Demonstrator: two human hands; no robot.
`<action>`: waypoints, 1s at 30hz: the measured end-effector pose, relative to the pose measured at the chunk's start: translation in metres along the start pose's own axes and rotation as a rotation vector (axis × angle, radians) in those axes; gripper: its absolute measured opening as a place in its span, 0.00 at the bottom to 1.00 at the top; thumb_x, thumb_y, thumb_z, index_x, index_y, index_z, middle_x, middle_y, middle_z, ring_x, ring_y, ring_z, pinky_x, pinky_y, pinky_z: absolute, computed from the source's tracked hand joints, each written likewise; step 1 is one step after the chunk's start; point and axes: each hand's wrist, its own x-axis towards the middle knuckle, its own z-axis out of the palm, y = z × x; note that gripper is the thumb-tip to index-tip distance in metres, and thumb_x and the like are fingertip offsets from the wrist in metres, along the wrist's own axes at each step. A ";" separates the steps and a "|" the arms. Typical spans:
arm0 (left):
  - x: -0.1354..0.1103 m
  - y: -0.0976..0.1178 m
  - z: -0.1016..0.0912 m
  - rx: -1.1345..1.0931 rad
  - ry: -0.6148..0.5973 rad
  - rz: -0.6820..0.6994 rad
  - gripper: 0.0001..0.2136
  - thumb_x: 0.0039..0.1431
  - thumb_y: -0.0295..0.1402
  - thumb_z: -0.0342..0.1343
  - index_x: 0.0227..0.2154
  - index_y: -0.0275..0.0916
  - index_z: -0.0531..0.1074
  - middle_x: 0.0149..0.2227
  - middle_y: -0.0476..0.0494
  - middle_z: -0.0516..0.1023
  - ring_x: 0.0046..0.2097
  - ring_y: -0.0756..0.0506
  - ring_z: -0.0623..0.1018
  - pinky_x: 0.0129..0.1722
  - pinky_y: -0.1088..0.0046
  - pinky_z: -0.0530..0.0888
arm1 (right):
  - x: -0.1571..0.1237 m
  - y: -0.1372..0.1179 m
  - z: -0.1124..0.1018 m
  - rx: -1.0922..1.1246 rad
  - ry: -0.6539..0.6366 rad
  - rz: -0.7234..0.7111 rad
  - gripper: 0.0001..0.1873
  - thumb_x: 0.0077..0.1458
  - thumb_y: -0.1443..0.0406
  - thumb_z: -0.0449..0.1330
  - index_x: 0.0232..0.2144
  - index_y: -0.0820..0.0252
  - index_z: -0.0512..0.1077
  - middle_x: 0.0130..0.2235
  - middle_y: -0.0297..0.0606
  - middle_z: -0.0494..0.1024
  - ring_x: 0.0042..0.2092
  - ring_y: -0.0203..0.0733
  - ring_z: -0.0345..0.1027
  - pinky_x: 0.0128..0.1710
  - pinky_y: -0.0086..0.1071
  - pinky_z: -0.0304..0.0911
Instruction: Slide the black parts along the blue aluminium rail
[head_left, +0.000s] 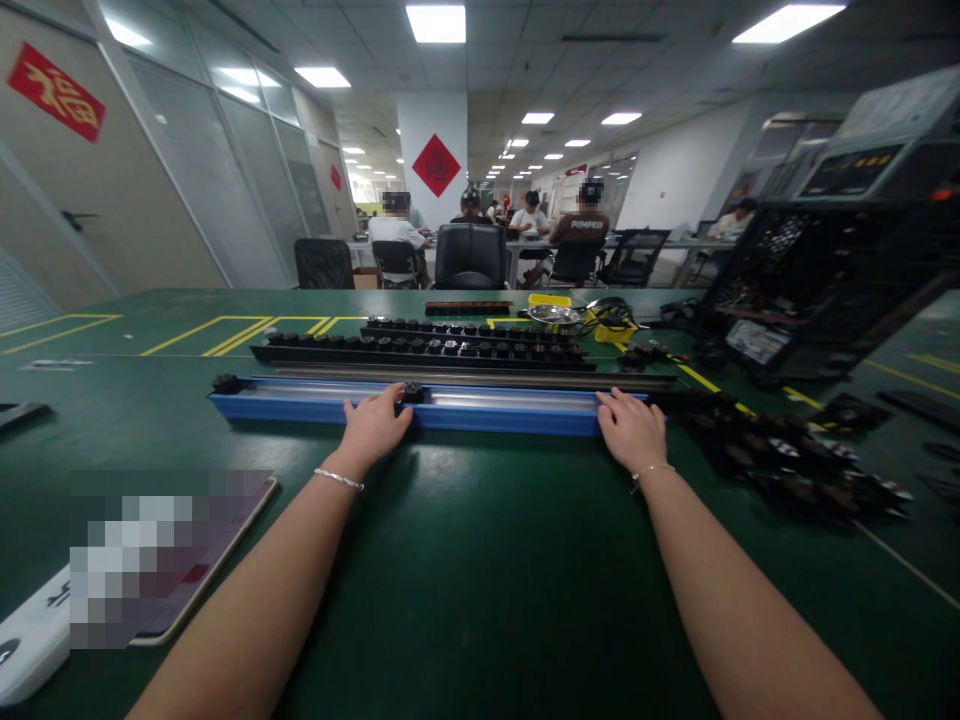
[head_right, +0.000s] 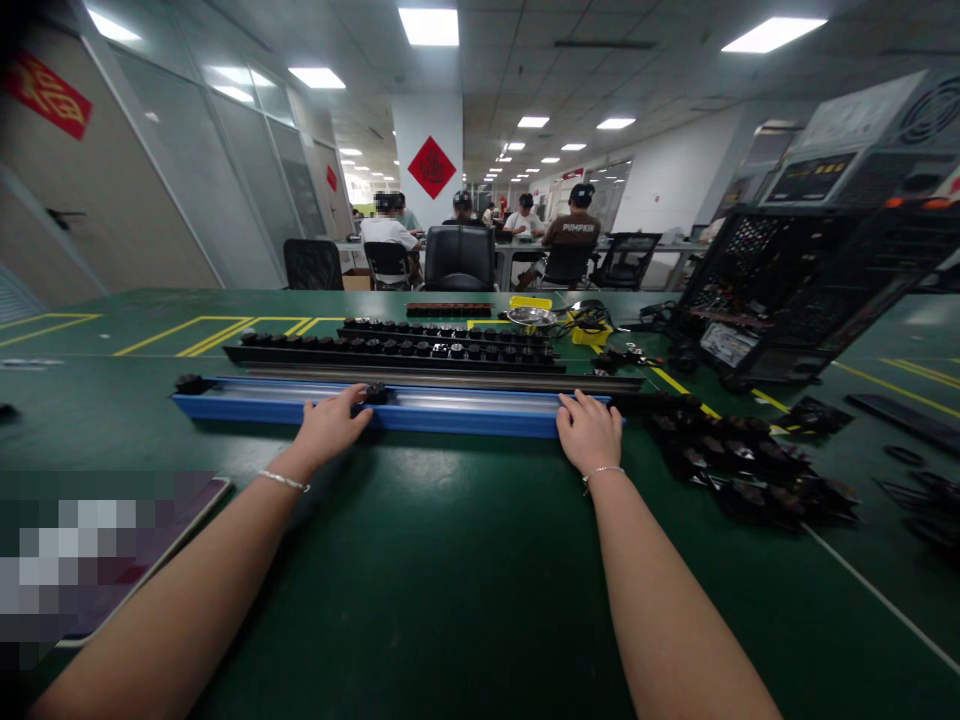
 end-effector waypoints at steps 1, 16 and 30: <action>0.000 0.000 0.000 -0.013 0.002 -0.005 0.24 0.57 0.40 0.45 0.56 0.42 0.58 0.52 0.40 0.73 0.56 0.35 0.68 0.56 0.37 0.51 | 0.000 0.000 0.000 0.000 -0.001 -0.002 0.25 0.60 0.59 0.41 0.50 0.54 0.70 0.56 0.41 0.68 0.57 0.47 0.58 0.57 0.50 0.48; -0.001 0.003 -0.002 0.003 -0.035 0.051 0.25 0.56 0.44 0.46 0.55 0.42 0.60 0.52 0.39 0.73 0.56 0.33 0.67 0.55 0.36 0.51 | 0.000 0.000 -0.001 0.014 -0.003 0.004 0.25 0.60 0.58 0.40 0.50 0.55 0.70 0.56 0.41 0.68 0.57 0.46 0.59 0.57 0.50 0.47; -0.001 0.004 -0.004 0.013 -0.088 0.075 0.27 0.56 0.47 0.46 0.57 0.46 0.58 0.54 0.41 0.72 0.58 0.32 0.65 0.55 0.33 0.48 | 0.000 0.000 -0.001 -0.002 -0.023 0.008 0.25 0.60 0.58 0.40 0.51 0.54 0.70 0.57 0.40 0.68 0.57 0.47 0.58 0.58 0.50 0.47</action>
